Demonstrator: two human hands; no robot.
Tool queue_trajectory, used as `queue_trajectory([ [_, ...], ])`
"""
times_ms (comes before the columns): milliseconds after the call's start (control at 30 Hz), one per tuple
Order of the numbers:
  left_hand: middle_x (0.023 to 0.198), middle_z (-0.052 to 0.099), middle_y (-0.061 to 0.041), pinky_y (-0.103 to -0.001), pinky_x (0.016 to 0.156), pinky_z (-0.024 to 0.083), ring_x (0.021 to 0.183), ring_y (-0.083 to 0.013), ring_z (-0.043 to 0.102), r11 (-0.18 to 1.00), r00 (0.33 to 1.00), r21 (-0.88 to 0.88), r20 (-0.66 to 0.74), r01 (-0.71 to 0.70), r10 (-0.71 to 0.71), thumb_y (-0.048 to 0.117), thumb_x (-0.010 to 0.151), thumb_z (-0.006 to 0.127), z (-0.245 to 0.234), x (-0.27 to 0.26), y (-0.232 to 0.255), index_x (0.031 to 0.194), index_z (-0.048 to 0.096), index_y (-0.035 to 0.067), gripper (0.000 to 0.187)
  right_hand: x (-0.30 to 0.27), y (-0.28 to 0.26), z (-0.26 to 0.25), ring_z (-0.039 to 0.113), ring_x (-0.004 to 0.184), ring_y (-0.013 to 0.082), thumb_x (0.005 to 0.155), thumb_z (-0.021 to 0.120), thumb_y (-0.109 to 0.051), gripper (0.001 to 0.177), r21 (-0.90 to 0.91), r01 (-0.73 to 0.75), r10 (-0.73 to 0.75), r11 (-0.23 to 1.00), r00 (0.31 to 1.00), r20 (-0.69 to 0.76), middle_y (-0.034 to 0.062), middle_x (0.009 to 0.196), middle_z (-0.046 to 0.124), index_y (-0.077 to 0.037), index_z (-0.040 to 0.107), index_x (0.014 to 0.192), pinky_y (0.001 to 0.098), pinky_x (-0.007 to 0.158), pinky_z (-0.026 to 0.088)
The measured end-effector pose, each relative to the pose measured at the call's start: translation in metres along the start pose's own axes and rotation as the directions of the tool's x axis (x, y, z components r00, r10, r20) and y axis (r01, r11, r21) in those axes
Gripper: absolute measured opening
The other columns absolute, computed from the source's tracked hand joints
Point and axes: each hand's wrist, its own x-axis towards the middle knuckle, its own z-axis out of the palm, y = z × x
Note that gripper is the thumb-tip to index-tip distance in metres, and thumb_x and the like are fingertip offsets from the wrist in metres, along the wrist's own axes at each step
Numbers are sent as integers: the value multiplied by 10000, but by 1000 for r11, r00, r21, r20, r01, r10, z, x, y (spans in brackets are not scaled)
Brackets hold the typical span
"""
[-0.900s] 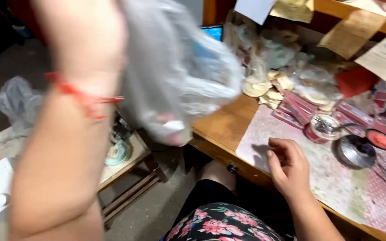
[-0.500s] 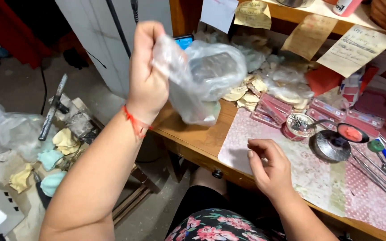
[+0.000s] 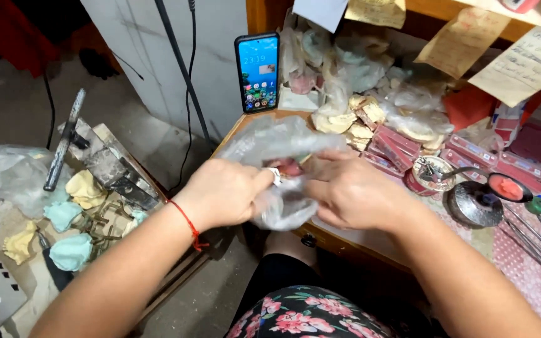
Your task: Inspecting a dental model and checking patient references on a smartphone and a handwritten note.
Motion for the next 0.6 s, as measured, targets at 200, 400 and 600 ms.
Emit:
queue_trajectory([
  [200,591,672,-139,-477,614,522,612,-365,687,970,972,229,198,76,-123,499,844,463,20,-18,-28,1111,662,134,494,-14,31,18,754,786,443,1015,406,-521,420,-190,-577,606,794,729,319,190,735,732,-219,655,1168,597,777,582],
  [400,832,771,-131,-452,948,366,946,-316,656,936,860,317,424,152,-283,616,813,567,1,-21,-14,1361,680,175,713,-2,48,29,766,999,389,702,802,-661,766,-429,-654,782,622,501,371,158,1017,770,-163,588,1244,575,818,614],
  [600,922,707,-63,-412,829,427,918,-266,632,977,980,74,-44,198,-195,571,885,545,22,-18,-10,936,752,181,445,32,23,25,676,1108,463,779,797,-277,662,-26,-471,468,881,865,183,216,1223,643,-69,593,1373,556,888,579],
])
